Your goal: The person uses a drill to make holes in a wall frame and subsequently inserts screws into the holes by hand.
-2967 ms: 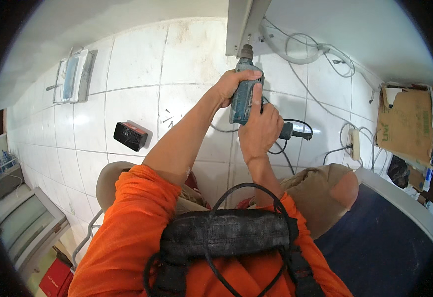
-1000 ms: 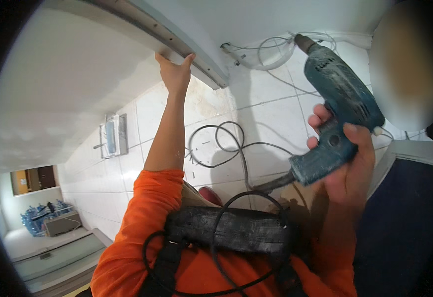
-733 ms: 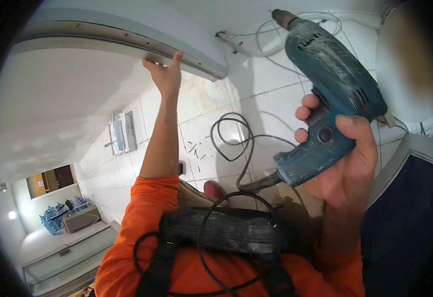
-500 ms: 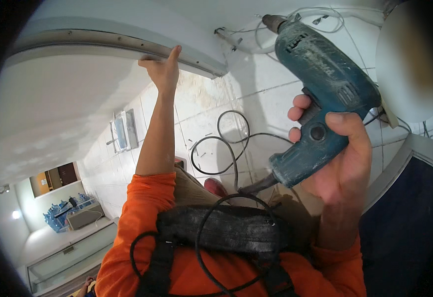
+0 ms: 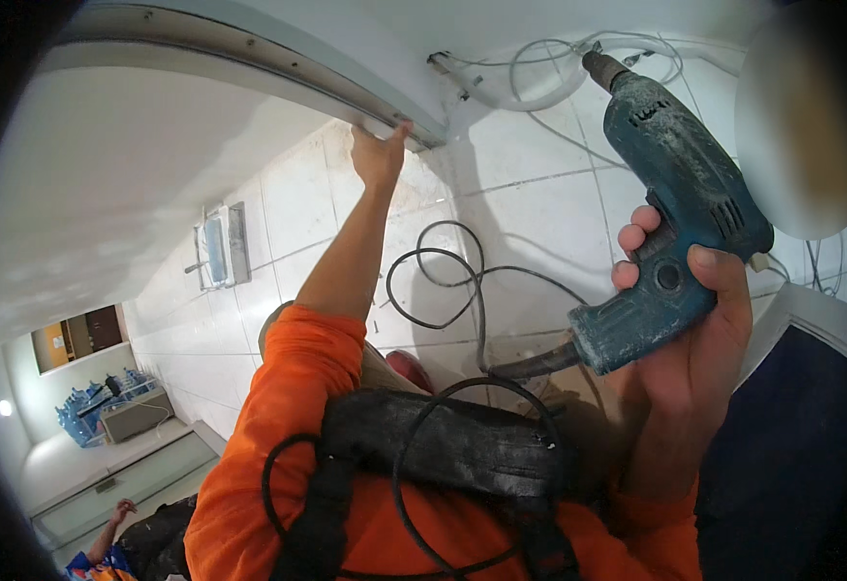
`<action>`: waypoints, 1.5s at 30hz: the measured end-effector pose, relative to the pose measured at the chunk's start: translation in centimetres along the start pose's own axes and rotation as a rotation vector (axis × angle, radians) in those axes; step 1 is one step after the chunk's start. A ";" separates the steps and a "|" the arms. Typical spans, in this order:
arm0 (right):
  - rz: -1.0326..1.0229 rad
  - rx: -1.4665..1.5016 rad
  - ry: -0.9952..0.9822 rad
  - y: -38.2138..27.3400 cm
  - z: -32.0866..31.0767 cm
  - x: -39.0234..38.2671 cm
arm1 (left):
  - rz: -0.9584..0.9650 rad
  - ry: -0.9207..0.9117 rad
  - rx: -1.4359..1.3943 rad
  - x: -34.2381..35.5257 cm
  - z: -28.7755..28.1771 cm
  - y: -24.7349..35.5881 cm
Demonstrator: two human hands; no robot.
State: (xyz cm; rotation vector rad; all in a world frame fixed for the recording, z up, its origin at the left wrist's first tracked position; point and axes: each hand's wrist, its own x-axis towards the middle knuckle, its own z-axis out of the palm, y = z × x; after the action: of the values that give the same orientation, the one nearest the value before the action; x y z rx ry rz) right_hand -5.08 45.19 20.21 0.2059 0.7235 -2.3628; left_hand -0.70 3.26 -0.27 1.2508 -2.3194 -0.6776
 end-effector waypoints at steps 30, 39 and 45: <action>0.282 0.027 -0.196 -0.2 1.1 -2.1 | -0.052 -0.496 0.088 -17.2 -15.3 -26.3; 0.264 -0.063 -0.111 2.2 3.5 0.0 | -0.222 -0.268 -0.022 -19.6 -13.9 -28.8; 0.341 -0.132 -0.152 1.4 2.6 1.0 | -0.247 -0.272 -0.008 -20.9 -15.3 -29.1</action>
State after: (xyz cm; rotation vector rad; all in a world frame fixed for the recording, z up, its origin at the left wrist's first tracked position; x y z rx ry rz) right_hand -4.84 42.33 21.47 0.0831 0.7064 -1.9768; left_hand 37.47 3.86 -8.04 1.5409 -2.3903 -0.9937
